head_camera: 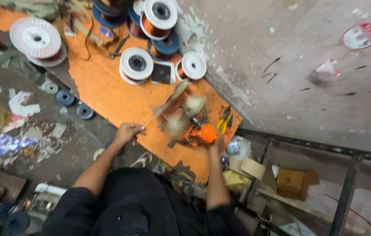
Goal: The person operates a motorized coil winding machine to wrap copper wire onto a bobbin. They repeatedly start and stop the machine, adjust the wire placement by hand, and ensure the winding is even.
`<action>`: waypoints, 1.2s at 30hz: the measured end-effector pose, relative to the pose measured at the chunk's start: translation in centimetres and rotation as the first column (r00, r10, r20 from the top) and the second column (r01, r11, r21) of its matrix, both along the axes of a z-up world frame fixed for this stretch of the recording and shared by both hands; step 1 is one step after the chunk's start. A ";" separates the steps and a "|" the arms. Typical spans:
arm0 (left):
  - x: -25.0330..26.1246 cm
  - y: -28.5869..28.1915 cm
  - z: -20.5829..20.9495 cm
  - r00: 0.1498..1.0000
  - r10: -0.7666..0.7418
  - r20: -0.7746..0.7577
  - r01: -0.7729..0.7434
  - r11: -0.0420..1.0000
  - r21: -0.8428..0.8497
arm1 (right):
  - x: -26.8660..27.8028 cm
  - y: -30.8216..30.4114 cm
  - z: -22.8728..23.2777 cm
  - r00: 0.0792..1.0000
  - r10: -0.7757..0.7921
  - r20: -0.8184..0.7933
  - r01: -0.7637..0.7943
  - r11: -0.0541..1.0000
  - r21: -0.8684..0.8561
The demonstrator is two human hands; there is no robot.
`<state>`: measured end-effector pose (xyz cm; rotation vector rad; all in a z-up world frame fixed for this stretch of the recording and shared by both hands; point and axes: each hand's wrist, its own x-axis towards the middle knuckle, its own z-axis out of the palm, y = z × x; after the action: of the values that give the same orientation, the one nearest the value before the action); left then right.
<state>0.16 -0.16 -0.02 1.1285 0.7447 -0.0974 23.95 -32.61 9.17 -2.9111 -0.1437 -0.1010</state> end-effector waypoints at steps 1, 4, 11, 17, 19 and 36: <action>0.1 0.2 0.2 1.000 0.010 0.003 -0.010 1.000 -0.001 | -2.5 0.2 -0.3 0.999 0.025 -0.029 -0.025 1.000 -0.018; 0.0 0.1 0.0 1.000 -0.011 0.012 0.011 1.000 0.016 | -9.4 -1.8 1.2 0.985 -0.107 -0.139 0.074 0.972 -0.223; 0.4 0.3 0.1 1.000 0.012 0.016 -0.011 0.999 -0.039 | -1.0 -4.2 10.8 0.957 -0.106 0.271 0.050 0.977 0.207; 0.4 0.3 -0.9 1.000 0.011 0.005 -0.011 1.000 0.004 | 7.8 1.1 3.7 0.986 -0.082 0.144 0.084 0.996 -0.008; 0.5 0.3 -1.3 0.999 0.023 0.028 -0.023 1.000 -0.008 | 4.1 1.5 1.6 1.000 -0.012 0.013 0.012 0.999 -0.047; 0.1 0.0 0.6 1.000 0.024 -0.010 -0.024 0.998 0.059 | 7.4 0.6 7.7 0.945 -0.302 0.122 0.300 0.953 0.036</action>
<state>0.30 -0.17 0.56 1.1751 0.7743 -0.0618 31.39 -32.02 16.92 -2.8862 0.2824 -0.3360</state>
